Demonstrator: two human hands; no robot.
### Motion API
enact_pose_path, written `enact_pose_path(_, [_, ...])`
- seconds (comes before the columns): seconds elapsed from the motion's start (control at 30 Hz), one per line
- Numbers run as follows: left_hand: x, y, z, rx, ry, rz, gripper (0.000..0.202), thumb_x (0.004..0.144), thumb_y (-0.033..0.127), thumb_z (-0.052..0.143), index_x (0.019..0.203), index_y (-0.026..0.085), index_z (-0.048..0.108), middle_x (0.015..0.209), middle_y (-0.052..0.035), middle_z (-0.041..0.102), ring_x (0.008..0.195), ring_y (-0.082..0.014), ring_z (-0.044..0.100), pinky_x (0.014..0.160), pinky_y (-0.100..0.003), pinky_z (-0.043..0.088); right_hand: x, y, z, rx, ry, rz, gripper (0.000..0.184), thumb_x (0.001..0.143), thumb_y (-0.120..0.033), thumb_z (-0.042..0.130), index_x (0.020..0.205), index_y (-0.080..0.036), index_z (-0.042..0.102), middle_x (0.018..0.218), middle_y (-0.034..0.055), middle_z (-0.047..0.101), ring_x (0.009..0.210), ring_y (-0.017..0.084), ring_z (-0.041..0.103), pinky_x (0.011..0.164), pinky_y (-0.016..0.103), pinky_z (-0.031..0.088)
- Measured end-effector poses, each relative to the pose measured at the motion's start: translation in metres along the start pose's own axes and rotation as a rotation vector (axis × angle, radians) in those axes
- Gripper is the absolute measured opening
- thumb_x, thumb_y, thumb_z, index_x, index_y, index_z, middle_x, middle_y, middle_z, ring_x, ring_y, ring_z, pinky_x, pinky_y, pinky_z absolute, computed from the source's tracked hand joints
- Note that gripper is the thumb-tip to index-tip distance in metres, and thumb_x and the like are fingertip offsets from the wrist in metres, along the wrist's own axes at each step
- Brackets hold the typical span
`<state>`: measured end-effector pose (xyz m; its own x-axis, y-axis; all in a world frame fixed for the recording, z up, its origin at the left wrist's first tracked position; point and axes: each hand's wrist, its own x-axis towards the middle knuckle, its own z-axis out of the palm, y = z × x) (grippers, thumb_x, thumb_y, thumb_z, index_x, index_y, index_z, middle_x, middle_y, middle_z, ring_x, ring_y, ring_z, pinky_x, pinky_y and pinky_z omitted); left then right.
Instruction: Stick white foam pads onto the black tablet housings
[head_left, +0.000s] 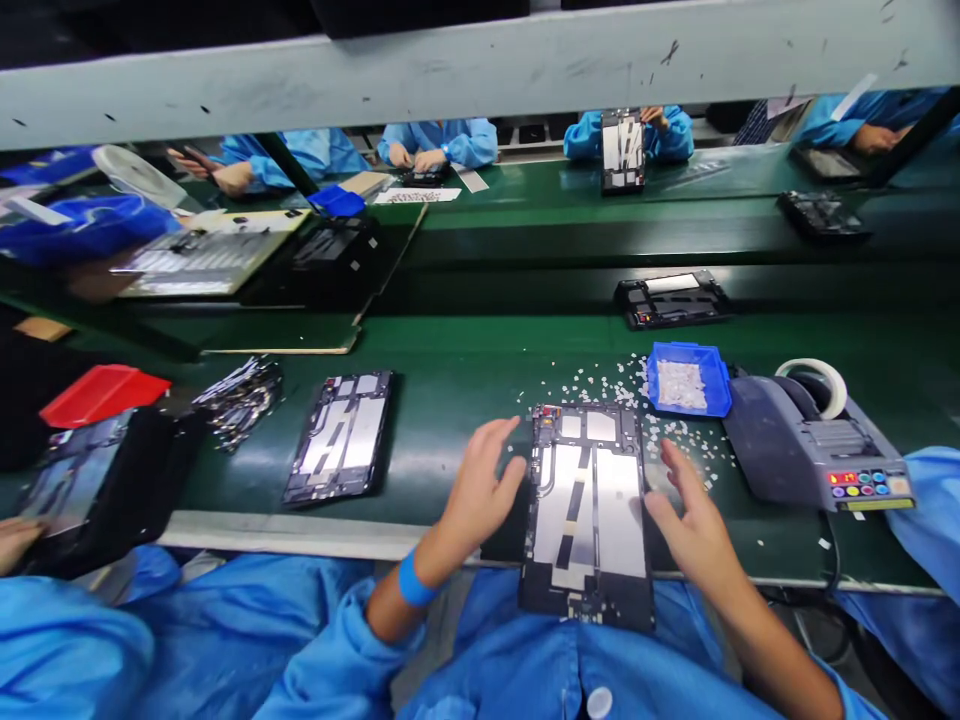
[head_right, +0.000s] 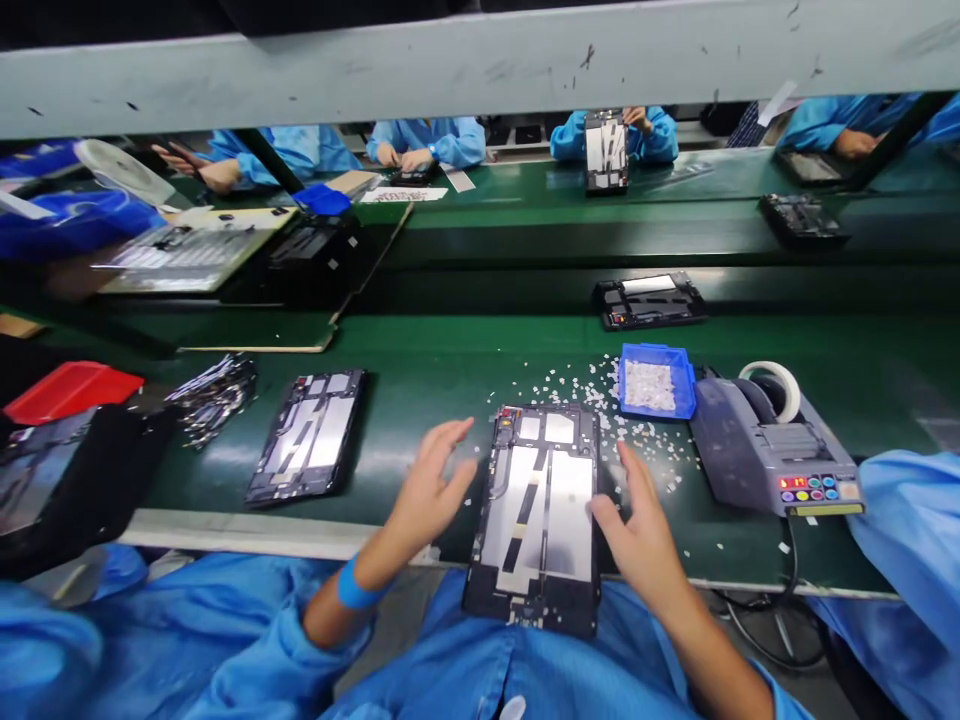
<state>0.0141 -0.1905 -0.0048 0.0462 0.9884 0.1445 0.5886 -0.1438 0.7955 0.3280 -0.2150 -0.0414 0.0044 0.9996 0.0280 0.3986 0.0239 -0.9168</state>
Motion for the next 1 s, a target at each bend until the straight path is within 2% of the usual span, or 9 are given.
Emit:
enact_pose_path(0.1, [0.043, 0.015, -0.01, 0.239, -0.04, 0.237, 0.033, 0.103, 0.023, 0.051, 0.13, 0.019, 0.07, 0.118, -0.0116, 0.069, 0.112, -0.0271, 0.062, 0.102, -0.047, 0.051, 0.02, -0.026, -0.01, -0.151, 0.047, -0.181, 0.054, 0.1, -0.045, 0.062, 0.151, -0.025, 0.057, 0.155, 0.0102, 0.054, 0.144, 0.027, 0.051, 0.124, 0.049, 0.038])
enact_pose_path(0.17, [0.056, 0.02, -0.011, 0.289, -0.035, 0.301, 0.032, 0.102, 0.019, 0.053, 0.129, 0.018, 0.069, 0.115, -0.0109, 0.07, 0.107, -0.0262, 0.063, 0.096, -0.045, 0.053, 0.022, -0.037, -0.014, -0.213, 0.027, -0.284, 0.041, 0.102, -0.041, 0.061, 0.141, -0.027, 0.064, 0.146, 0.0072, 0.062, 0.137, 0.024, 0.057, 0.12, 0.041, 0.043])
enact_pose_path(0.33, [0.044, 0.011, -0.008, 0.253, 0.013, 0.329, 0.032, 0.102, 0.014, 0.052, 0.131, 0.018, 0.065, 0.117, -0.0095, 0.07, 0.11, -0.022, 0.064, 0.095, -0.037, 0.054, 0.001, -0.033, -0.026, -0.328, 0.051, -0.334, 0.029, 0.105, -0.034, 0.059, 0.133, -0.031, 0.067, 0.133, 0.0005, 0.068, 0.124, 0.014, 0.065, 0.105, 0.02, 0.051])
enact_pose_path(0.43, [0.033, 0.004, -0.007, 0.215, 0.024, 0.314, 0.032, 0.103, 0.013, 0.054, 0.133, 0.019, 0.064, 0.119, -0.0084, 0.069, 0.11, -0.0194, 0.064, 0.095, -0.033, 0.054, -0.009, -0.027, -0.036, -0.401, 0.02, -0.351, 0.025, 0.105, -0.034, 0.058, 0.126, -0.029, 0.069, 0.127, 0.0017, 0.071, 0.116, 0.014, 0.07, 0.097, 0.017, 0.054])
enact_pose_path(0.53, [0.034, 0.002, -0.006, 0.207, 0.026, 0.303, 0.032, 0.102, 0.013, 0.056, 0.132, 0.02, 0.064, 0.12, -0.0078, 0.068, 0.111, -0.0189, 0.064, 0.096, -0.033, 0.053, -0.006, -0.031, -0.041, -0.413, -0.014, -0.37, 0.021, 0.104, -0.032, 0.059, 0.121, -0.028, 0.07, 0.121, 0.0033, 0.072, 0.11, 0.015, 0.072, 0.092, 0.017, 0.057])
enact_pose_path(0.67, [0.049, 0.004, -0.004, 0.256, -0.016, 0.354, 0.028, 0.102, 0.013, 0.057, 0.127, 0.02, 0.068, 0.113, -0.0074, 0.069, 0.102, -0.0203, 0.064, 0.088, -0.034, 0.054, 0.016, -0.049, -0.028, -0.364, -0.069, -0.414, 0.019, 0.104, -0.027, 0.06, 0.12, -0.028, 0.069, 0.112, 0.002, 0.072, 0.099, 0.012, 0.073, 0.084, 0.016, 0.058])
enact_pose_path(0.77, [0.064, 0.009, -0.005, 0.373, -0.114, 0.414, 0.025, 0.102, 0.016, 0.058, 0.124, 0.021, 0.07, 0.107, -0.0063, 0.069, 0.093, -0.0221, 0.062, 0.079, -0.036, 0.052, 0.037, -0.065, -0.008, -0.309, -0.155, -0.471, 0.022, 0.104, -0.021, 0.059, 0.123, -0.027, 0.069, 0.105, 0.0005, 0.073, 0.093, 0.011, 0.072, 0.082, 0.018, 0.057])
enact_pose_path(0.9, [0.08, 0.012, -0.008, 0.465, -0.225, 0.403, 0.029, 0.102, 0.019, 0.06, 0.13, 0.019, 0.069, 0.106, -0.0073, 0.068, 0.093, -0.0239, 0.06, 0.08, -0.039, 0.051, 0.061, -0.078, 0.015, -0.31, -0.159, -0.519, 0.019, 0.104, -0.02, 0.057, 0.117, -0.022, 0.072, 0.102, 0.0032, 0.074, 0.092, 0.015, 0.071, 0.08, 0.026, 0.056])
enact_pose_path(1.0, [0.085, 0.014, -0.009, 0.473, -0.26, 0.379, 0.027, 0.104, 0.021, 0.058, 0.127, 0.021, 0.071, 0.107, -0.0076, 0.067, 0.094, -0.0239, 0.059, 0.082, -0.039, 0.05, 0.072, -0.081, 0.023, -0.338, -0.158, -0.473, 0.021, 0.104, -0.022, 0.055, 0.113, -0.02, 0.074, 0.098, 0.0039, 0.073, 0.089, 0.017, 0.07, 0.077, 0.029, 0.054])
